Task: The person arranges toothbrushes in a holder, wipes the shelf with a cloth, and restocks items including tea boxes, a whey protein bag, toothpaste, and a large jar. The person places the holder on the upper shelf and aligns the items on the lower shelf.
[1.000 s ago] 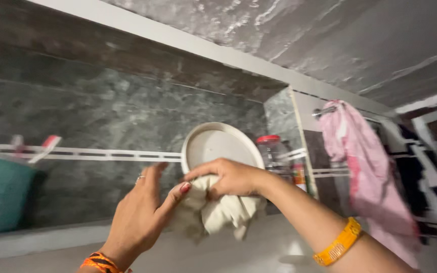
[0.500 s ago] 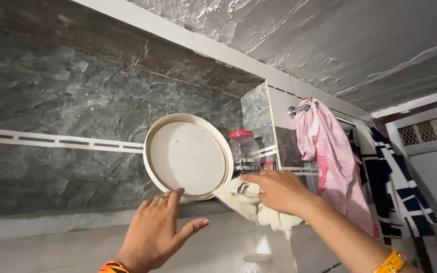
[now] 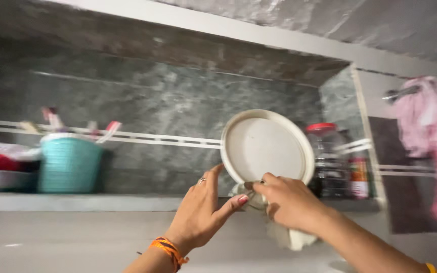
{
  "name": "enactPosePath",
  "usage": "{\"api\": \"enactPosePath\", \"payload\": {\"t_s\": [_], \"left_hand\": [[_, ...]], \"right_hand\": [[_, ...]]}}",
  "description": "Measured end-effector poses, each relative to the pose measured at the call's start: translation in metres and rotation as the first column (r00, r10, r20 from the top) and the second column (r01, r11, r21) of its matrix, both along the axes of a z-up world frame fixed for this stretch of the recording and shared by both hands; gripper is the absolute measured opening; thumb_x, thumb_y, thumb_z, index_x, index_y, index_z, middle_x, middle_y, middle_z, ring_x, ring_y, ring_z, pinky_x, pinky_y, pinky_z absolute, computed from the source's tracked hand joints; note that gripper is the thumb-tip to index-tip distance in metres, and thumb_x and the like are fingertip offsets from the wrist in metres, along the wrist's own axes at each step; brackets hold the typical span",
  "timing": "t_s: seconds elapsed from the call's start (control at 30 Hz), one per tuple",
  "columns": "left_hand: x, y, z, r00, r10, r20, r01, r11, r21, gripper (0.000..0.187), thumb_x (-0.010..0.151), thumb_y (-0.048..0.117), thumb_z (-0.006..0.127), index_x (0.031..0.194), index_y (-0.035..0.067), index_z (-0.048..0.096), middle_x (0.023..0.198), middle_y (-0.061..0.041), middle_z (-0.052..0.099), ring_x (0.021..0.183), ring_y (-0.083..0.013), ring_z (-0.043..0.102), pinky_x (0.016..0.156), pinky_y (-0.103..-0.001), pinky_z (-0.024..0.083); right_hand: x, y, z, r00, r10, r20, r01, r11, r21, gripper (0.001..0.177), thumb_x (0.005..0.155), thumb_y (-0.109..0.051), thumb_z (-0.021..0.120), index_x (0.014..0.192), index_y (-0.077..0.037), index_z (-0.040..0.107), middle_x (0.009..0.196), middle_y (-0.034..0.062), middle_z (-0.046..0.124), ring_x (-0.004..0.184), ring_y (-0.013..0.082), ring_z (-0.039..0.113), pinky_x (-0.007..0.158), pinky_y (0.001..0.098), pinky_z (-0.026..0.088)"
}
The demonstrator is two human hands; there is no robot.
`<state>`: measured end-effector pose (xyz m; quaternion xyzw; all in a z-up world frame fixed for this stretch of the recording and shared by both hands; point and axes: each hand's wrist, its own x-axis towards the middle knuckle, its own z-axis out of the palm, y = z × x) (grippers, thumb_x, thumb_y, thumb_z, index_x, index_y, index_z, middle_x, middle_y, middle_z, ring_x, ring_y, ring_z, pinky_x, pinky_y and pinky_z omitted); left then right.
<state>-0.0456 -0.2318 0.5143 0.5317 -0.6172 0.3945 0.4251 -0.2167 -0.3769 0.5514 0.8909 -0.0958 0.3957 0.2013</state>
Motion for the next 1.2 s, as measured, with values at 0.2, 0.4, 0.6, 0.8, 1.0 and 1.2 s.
{"api": "enactPosePath", "payload": {"t_s": [0.2,0.4,0.6,0.8,1.0,1.2], "left_hand": [[0.051,0.076,0.019,0.990,0.125,-0.070,-0.135,0.976,-0.169,0.082,0.091,0.064,0.051,0.139,-0.003,0.049,0.129,-0.025,0.064,0.119,-0.0418,0.061,0.099,-0.047,0.047],[0.108,0.132,0.026,0.923,0.384,0.004,-0.383,0.922,-0.055,0.089,0.089,0.069,0.053,0.137,-0.005,0.047,0.124,-0.026,0.063,0.115,-0.0427,0.061,0.093,-0.048,0.049],[0.132,0.134,0.026,0.843,0.506,0.181,-0.503,0.862,-0.068,0.103,0.090,0.076,0.050,0.141,-0.012,0.039,0.120,-0.029,0.063,0.110,-0.0421,0.062,0.088,-0.047,0.052],[0.131,0.133,0.024,0.927,0.370,0.057,-0.355,0.916,-0.186,0.095,0.091,0.073,0.048,0.141,-0.008,0.044,0.120,-0.025,0.066,0.112,-0.0404,0.063,0.088,-0.048,0.052],[0.125,0.133,0.023,0.917,0.398,0.008,-0.395,0.912,-0.108,0.095,0.086,0.074,0.050,0.136,-0.006,0.047,0.119,-0.022,0.067,0.112,-0.0379,0.063,0.086,-0.047,0.053],[0.124,0.133,0.024,0.882,0.469,0.058,-0.461,0.881,-0.106,0.089,0.087,0.075,0.048,0.122,-0.006,0.056,0.112,-0.022,0.069,0.104,-0.0370,0.067,0.080,-0.047,0.056]], "right_hand": [[0.052,0.077,0.040,0.915,0.400,-0.054,-0.395,0.914,0.092,0.077,0.069,-0.001,0.056,0.137,-0.037,0.064,0.119,0.0017,0.070,0.104,0.0242,0.070,0.089,0.0373,0.057],[0.144,0.104,0.089,0.981,0.181,-0.073,-0.180,0.983,0.018,0.070,0.075,-0.004,0.058,0.137,-0.037,0.065,0.126,0.0041,0.069,0.114,0.0273,0.066,0.093,0.0426,0.054],[0.230,0.084,0.067,0.974,-0.038,-0.222,0.063,0.992,0.106,0.045,0.089,-0.023,0.065,0.132,-0.032,0.068,0.130,0.0078,0.068,0.121,0.0297,0.063,0.102,0.0429,0.050],[0.209,0.086,0.091,0.765,0.555,-0.327,-0.419,0.815,0.401,0.054,0.074,-0.005,0.067,0.127,-0.010,0.070,0.120,0.0162,0.076,0.107,0.0232,0.072,0.093,0.0353,0.056],[0.190,0.083,0.089,0.936,0.314,-0.159,-0.253,0.914,0.317,0.067,0.068,0.003,0.062,0.129,-0.021,0.072,0.126,0.0080,0.075,0.114,0.0238,0.070,0.098,0.0369,0.053],[0.229,0.074,0.059,0.965,0.109,-0.237,-0.075,0.986,0.147,0.046,0.089,-0.024,0.070,0.135,-0.027,0.067,0.135,0.0062,0.068,0.126,0.0274,0.061,0.105,0.0407,0.047]]}}
